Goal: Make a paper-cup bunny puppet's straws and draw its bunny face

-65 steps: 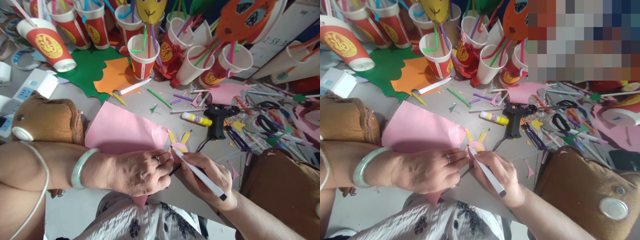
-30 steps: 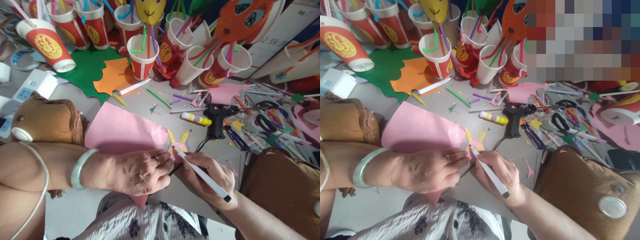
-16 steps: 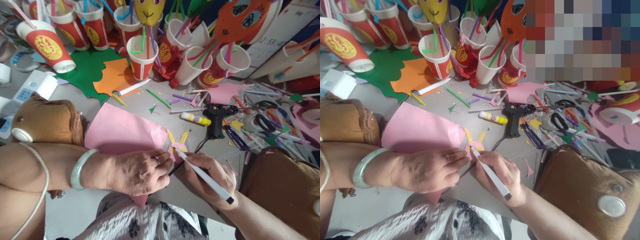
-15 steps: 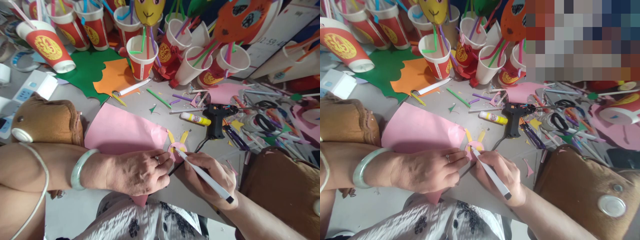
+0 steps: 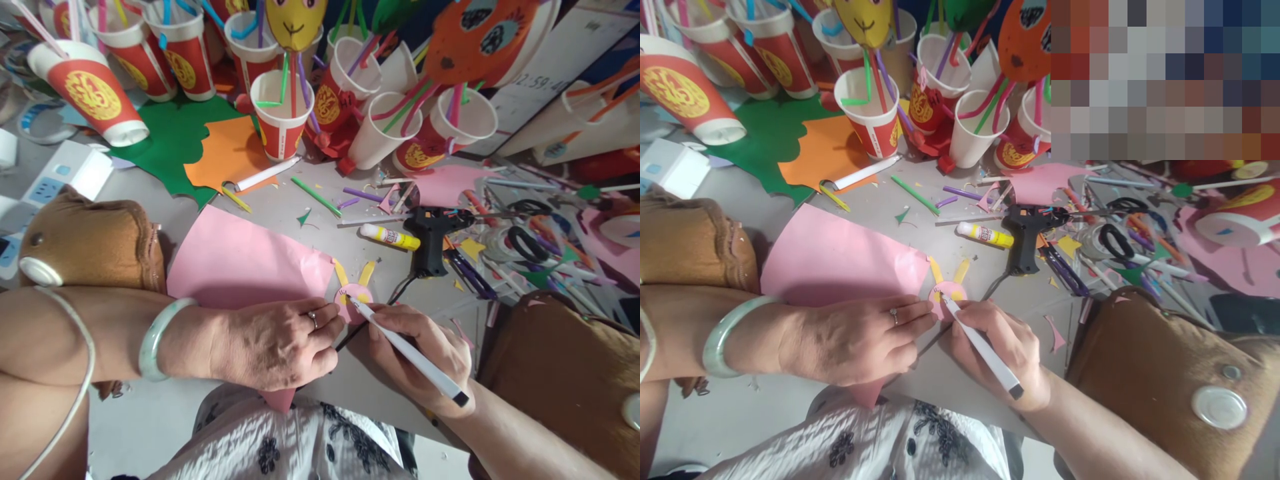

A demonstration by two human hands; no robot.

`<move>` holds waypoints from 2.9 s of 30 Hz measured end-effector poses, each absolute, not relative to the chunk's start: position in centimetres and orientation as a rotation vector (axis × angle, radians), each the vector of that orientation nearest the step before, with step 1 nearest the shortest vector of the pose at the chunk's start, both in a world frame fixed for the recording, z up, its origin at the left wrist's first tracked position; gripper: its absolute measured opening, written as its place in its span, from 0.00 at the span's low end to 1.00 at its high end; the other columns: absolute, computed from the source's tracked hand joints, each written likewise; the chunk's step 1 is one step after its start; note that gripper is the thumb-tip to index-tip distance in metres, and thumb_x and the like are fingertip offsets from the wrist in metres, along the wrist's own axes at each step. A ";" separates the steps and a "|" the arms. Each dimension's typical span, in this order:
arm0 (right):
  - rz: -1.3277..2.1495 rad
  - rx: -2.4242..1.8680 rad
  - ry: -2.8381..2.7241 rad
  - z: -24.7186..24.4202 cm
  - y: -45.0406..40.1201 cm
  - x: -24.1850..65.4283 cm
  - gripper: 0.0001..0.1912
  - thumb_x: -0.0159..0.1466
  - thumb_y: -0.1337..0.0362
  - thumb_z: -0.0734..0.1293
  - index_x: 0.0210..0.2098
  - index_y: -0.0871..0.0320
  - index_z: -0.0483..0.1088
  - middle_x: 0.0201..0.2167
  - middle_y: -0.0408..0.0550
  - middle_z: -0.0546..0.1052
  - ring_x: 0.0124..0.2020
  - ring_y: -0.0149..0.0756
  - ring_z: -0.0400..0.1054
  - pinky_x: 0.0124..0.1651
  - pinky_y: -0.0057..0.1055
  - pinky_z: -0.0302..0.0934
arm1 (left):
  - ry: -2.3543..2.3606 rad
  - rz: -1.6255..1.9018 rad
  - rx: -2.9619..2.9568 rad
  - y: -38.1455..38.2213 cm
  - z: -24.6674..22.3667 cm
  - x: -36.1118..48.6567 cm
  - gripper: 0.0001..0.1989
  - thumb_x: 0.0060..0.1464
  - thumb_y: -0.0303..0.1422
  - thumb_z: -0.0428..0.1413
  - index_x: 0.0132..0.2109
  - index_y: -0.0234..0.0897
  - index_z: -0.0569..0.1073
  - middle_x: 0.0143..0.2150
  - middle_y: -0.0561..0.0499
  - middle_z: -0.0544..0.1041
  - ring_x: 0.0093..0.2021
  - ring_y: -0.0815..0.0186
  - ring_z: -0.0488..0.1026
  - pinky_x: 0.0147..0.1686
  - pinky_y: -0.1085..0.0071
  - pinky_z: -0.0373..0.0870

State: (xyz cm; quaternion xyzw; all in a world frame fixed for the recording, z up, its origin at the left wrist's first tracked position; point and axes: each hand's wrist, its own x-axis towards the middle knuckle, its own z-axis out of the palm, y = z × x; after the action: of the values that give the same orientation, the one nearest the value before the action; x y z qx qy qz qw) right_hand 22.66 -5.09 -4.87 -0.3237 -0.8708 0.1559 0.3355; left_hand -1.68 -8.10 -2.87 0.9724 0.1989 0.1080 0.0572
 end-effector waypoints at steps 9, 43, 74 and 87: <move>0.384 -0.879 -2.264 -4.7 -4.9 22.4 0.09 0.61 0.73 0.69 0.38 0.55 0.68 0.26 0.44 0.80 0.26 0.33 0.78 0.27 0.23 0.69 | 0.651 0.454 2.885 -8.2 -3.0 -1.8 0.09 0.61 0.29 0.54 0.45 0.32 0.77 0.57 0.36 0.76 0.57 0.58 0.74 0.61 0.59 0.70; 0.446 -1.009 -2.222 -3.9 -4.8 23.3 0.07 0.62 0.72 0.68 0.37 0.55 0.67 0.26 0.43 0.77 0.22 0.31 0.74 0.21 0.25 0.66 | 0.641 0.366 2.844 -8.3 -2.8 -1.9 0.10 0.62 0.29 0.55 0.48 0.31 0.77 0.59 0.36 0.76 0.60 0.58 0.73 0.64 0.60 0.68; 0.405 -1.060 -2.203 -4.3 -4.8 23.3 0.07 0.61 0.69 0.69 0.35 0.53 0.67 0.25 0.42 0.78 0.22 0.34 0.75 0.22 0.26 0.67 | 0.633 0.381 2.863 -8.1 -2.5 -1.9 0.11 0.61 0.28 0.54 0.48 0.29 0.77 0.58 0.35 0.77 0.60 0.58 0.74 0.62 0.62 0.70; 0.395 -1.063 -2.222 -4.3 -4.7 23.3 0.06 0.62 0.67 0.69 0.36 0.53 0.67 0.25 0.41 0.77 0.20 0.31 0.73 0.21 0.25 0.65 | 0.620 0.291 2.893 -7.9 -2.0 -1.8 0.11 0.62 0.30 0.53 0.46 0.30 0.77 0.57 0.36 0.78 0.58 0.58 0.75 0.61 0.63 0.71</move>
State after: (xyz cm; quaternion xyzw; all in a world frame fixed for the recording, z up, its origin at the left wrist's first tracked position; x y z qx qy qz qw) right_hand 23.28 -4.67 -4.33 -0.4042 -0.8444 0.1502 0.3179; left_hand -1.81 -7.86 -1.99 0.9696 0.2078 0.0975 0.0842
